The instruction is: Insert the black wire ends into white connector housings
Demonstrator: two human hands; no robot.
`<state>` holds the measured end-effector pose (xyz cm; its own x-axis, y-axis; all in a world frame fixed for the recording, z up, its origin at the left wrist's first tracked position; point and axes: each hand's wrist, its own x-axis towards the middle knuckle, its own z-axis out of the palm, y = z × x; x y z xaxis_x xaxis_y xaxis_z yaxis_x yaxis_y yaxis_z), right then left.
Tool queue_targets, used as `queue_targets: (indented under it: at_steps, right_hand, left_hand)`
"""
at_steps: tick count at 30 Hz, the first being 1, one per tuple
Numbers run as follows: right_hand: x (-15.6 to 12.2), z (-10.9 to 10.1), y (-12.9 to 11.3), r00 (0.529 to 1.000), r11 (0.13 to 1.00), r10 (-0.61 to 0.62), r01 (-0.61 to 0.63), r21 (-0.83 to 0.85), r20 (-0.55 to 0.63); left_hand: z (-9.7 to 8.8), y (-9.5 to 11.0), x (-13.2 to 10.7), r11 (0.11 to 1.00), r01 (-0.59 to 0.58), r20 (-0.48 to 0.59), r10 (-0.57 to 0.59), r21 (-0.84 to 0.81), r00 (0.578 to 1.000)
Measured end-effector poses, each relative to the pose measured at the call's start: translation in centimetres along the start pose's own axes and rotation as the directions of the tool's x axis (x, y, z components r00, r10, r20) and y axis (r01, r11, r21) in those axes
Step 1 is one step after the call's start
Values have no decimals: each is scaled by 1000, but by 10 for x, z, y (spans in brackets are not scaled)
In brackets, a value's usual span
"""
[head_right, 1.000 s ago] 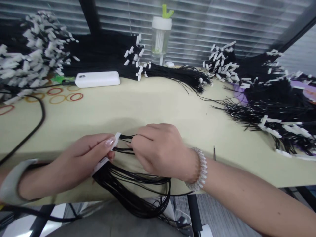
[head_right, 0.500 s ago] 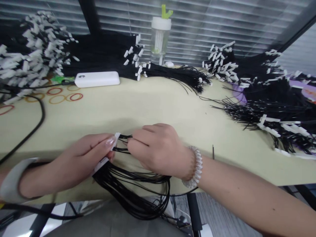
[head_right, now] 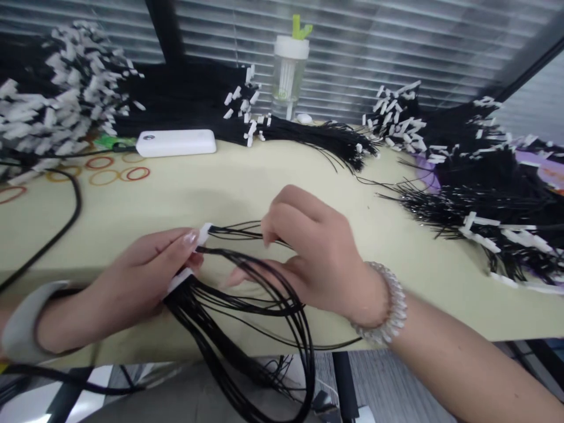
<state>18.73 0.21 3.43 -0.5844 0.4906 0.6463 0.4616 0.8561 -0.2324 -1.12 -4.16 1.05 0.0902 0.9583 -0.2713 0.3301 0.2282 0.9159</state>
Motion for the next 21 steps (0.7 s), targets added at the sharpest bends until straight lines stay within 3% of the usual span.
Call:
queue_targets:
  at_steps: [3,6,9,11,13,21]
  right_hand:
    - [1,-11,-10,999,999,36,-35,21,-22]
    - [-1,-16,-22,966,987,65,-100,129,252]
    - [-5,-13,-30,820,955,97,-236,178,564]
    - [-7,-6,-33,743,941,124,-298,159,658]
    - [-9,3,-34,721,923,134,-340,178,680]
    - [-9,23,-37,740,869,153,-416,267,655]
  left_hand:
    - [1,-3,2,994,40,-49,-45,-98,998]
    - [1,-3,2,994,27,-40,-32,-107,999]
    - [1,0,1,998,-6,-27,5,-62,1000]
    - [1,1,1,999,-24,-25,23,-33,999]
    - [1,2,0,999,-41,-19,41,-10,999]
    - [1,4,-1,990,-102,12,102,94,995]
